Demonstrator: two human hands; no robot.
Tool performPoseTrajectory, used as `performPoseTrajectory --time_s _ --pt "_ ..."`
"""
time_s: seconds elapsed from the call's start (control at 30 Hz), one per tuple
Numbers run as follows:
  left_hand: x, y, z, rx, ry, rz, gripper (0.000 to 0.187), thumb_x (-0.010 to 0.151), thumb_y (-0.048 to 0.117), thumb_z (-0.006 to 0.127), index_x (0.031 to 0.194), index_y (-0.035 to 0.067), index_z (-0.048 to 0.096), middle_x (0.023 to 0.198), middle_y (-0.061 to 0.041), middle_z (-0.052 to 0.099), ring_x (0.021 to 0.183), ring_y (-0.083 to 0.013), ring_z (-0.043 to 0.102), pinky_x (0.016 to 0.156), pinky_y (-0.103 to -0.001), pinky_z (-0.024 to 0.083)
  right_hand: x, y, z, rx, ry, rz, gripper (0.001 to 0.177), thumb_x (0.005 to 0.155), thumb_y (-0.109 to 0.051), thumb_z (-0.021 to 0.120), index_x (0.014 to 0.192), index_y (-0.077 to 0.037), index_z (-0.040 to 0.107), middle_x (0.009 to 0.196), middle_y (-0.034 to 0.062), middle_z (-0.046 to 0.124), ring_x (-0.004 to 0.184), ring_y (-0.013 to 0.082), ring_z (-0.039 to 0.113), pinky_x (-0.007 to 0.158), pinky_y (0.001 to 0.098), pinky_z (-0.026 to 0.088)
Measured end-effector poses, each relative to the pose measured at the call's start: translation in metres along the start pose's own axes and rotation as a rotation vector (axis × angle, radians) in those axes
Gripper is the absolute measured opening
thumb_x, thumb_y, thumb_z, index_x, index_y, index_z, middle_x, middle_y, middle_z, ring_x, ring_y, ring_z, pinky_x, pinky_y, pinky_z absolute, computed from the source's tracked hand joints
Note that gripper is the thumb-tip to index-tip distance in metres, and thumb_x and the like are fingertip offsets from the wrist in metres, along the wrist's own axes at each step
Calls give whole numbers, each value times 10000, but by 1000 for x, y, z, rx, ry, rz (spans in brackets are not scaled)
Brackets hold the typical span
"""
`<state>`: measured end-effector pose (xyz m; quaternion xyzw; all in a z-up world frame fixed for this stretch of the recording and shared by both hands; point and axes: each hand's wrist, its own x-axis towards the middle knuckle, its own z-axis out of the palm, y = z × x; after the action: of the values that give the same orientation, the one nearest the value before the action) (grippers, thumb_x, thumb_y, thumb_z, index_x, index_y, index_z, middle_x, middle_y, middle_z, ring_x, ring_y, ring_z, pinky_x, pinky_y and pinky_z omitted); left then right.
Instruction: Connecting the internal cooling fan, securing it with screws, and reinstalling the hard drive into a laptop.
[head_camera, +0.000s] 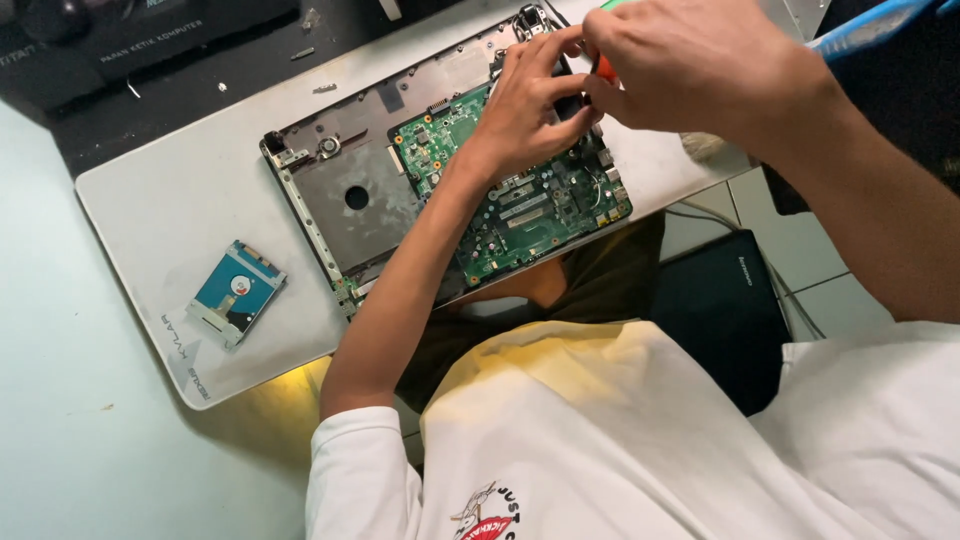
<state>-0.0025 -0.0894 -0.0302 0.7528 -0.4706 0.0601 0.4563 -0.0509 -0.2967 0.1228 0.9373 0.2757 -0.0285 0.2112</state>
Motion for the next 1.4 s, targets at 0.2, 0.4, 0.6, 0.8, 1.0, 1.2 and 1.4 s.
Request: performPoseTrajectory --time_s 0.2,0.4,0.6,0.8,1.0,1.2,1.4 --pt "-3 -7 11 117 4 -47 667 1070 439 1054 1503 69 707 1662 -161 535 1545 -372 548 1286 -664 553 11 -18 12 -160 -83 168 697 1517 -537 402 1022 -238 791 796 -68 740 622 100 713 592 291 545" --pt "-1 -2 2 -1 -25 -67 513 1193 534 709 1386 107 919 1658 -194 538 1574 -380 448 1291 -704 449 8 0 -3 27 -81 -29 505 1187 -572 650 1449 -140 678 1124 50 797 920 194 779 720 337 616" --pt "-2 -1 2 -44 51 -40 524 1044 437 1040 1318 69 788 1658 -117 551 1549 -339 511 1299 -649 521 13 -15 23 -219 -128 153 759 1466 -669 415 855 -291 659 665 -131 476 537 68 381 525 292 344" --pt "-3 -9 6 -44 45 0 293 1092 394 896 1203 123 898 1646 -166 543 1567 -386 454 1286 -753 468 4 -3 7 16 -52 -31 556 1241 -578 589 1555 -121 627 1179 68 758 920 186 739 720 328 603" --pt "-4 -4 1 -20 24 -18 486 991 291 925 1381 25 807 1590 -179 599 1513 -381 516 1260 -686 524 11 -16 19 -22 -42 -39 465 1366 -529 469 1419 -152 736 1201 37 826 862 163 824 688 319 646" --pt "-2 -6 1 -162 49 -140 590 918 104 653 1502 31 687 1510 -166 645 1478 -346 556 1283 -626 518 16 -2 20 6 -122 -142 319 1149 -433 676 1361 -196 668 1228 2 818 868 188 859 619 340 649" --pt "-1 -10 7 -173 157 -105 486 828 -74 509 1255 63 695 1370 -117 682 1357 -323 566 1158 -521 538 21 8 32 51 -229 -108 311 1227 -467 701 1300 -164 699 864 27 813 675 209 783 565 352 565"
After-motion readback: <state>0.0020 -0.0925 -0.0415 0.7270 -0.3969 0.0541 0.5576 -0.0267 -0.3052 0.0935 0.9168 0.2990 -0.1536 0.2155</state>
